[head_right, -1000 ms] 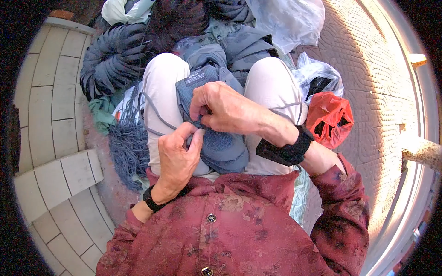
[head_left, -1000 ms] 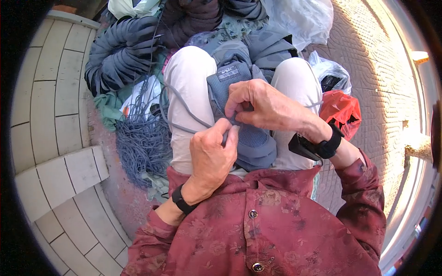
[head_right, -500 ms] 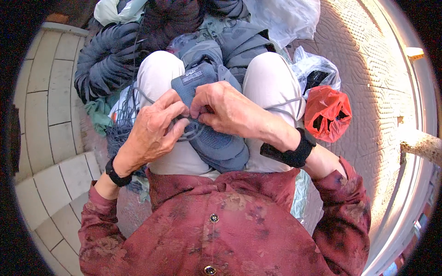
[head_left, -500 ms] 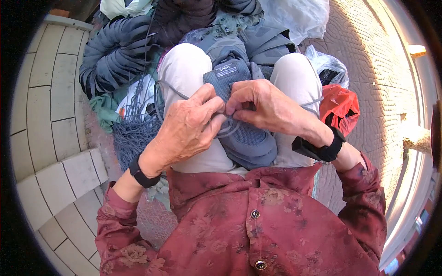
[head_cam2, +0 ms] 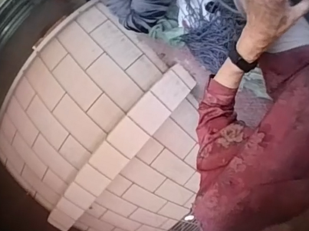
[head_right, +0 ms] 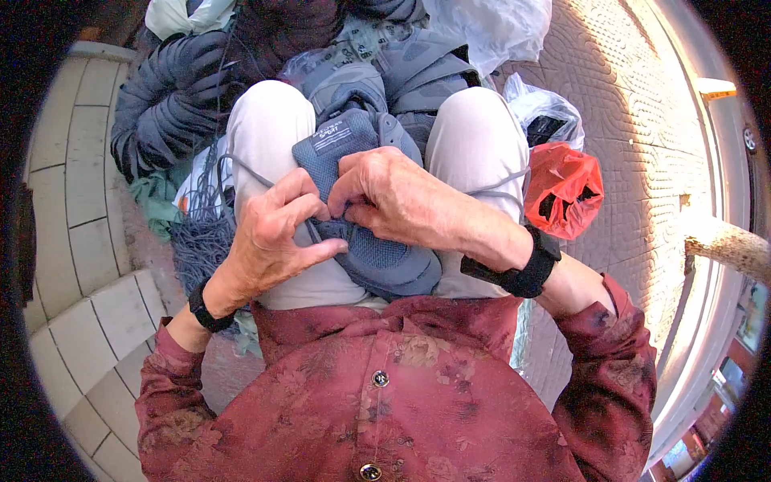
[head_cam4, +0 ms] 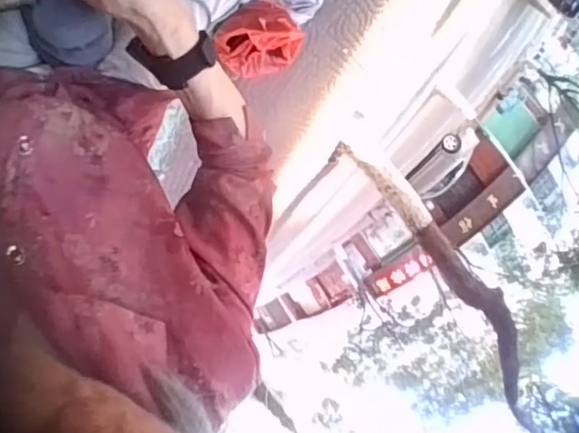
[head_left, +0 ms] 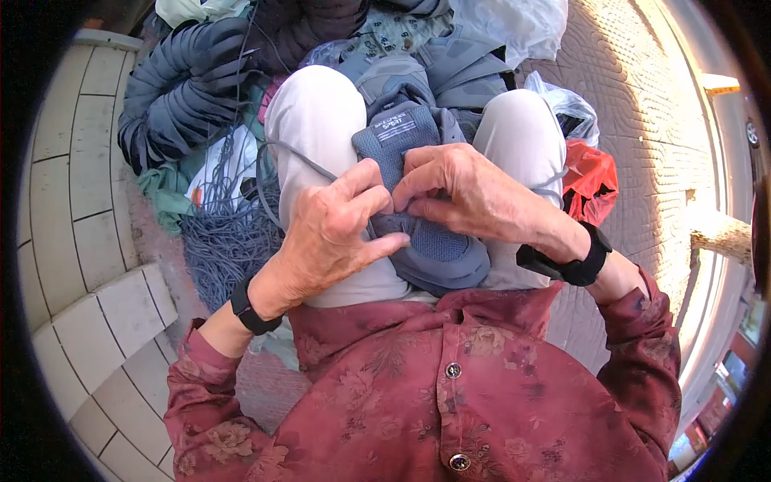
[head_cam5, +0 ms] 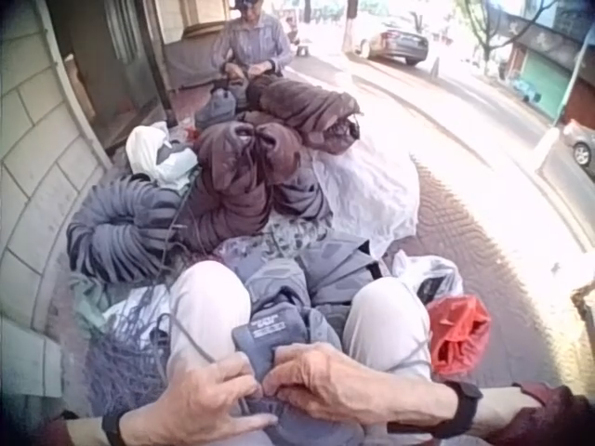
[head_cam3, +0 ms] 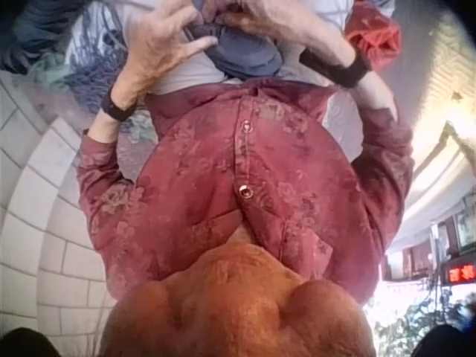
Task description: Lacing shoe uppers in a shoe manufacturing context.
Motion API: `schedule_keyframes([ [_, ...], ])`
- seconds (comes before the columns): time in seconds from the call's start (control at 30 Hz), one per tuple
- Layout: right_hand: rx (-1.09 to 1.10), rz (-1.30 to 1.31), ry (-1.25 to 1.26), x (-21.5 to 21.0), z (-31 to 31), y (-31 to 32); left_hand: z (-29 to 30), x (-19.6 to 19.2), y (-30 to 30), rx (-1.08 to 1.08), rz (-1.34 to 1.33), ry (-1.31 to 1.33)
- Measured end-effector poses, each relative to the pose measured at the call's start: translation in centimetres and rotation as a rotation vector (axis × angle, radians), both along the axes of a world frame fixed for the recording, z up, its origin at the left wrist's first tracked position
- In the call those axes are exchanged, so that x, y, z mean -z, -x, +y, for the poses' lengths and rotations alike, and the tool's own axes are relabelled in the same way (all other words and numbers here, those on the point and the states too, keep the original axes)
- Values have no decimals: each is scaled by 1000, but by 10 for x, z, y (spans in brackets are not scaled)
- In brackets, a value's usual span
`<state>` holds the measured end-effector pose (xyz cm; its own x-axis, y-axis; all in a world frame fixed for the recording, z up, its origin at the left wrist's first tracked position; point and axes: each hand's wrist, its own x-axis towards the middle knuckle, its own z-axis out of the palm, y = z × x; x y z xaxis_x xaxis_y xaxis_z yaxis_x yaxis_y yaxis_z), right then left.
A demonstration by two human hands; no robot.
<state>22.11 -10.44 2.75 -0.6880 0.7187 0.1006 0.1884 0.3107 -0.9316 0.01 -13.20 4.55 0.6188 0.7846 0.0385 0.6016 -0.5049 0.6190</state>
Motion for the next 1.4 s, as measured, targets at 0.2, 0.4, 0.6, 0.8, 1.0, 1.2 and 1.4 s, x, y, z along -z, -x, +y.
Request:
schedule_keyframes([
  [0.2, 3, -88, 46, -7, 3, 3, -4, 7, 1, -9, -74, -115],
  [0.4, -15, -109, -103, -6, -1, 7, -8, 11, 0, 3, -120, -179],
  [0.6, -100, -203, -208, -9, 3, 11, -9, 13, 0, 15, -141, -230],
  [0.8, -196, -273, -88, -14, 9, 8, -11, 14, 0, 3, -158, -233],
  [1.0, -229, -501, -378, -20, 7, 13, -11, 9, 0, -30, -152, -210],
  [1.2, -153, -540, -640, -15, 12, 6, -11, 6, 2, -13, -153, -213],
  [1.4, -49, -248, -389, -44, 38, -10, -21, 2, 3, -88, -118, -200],
])
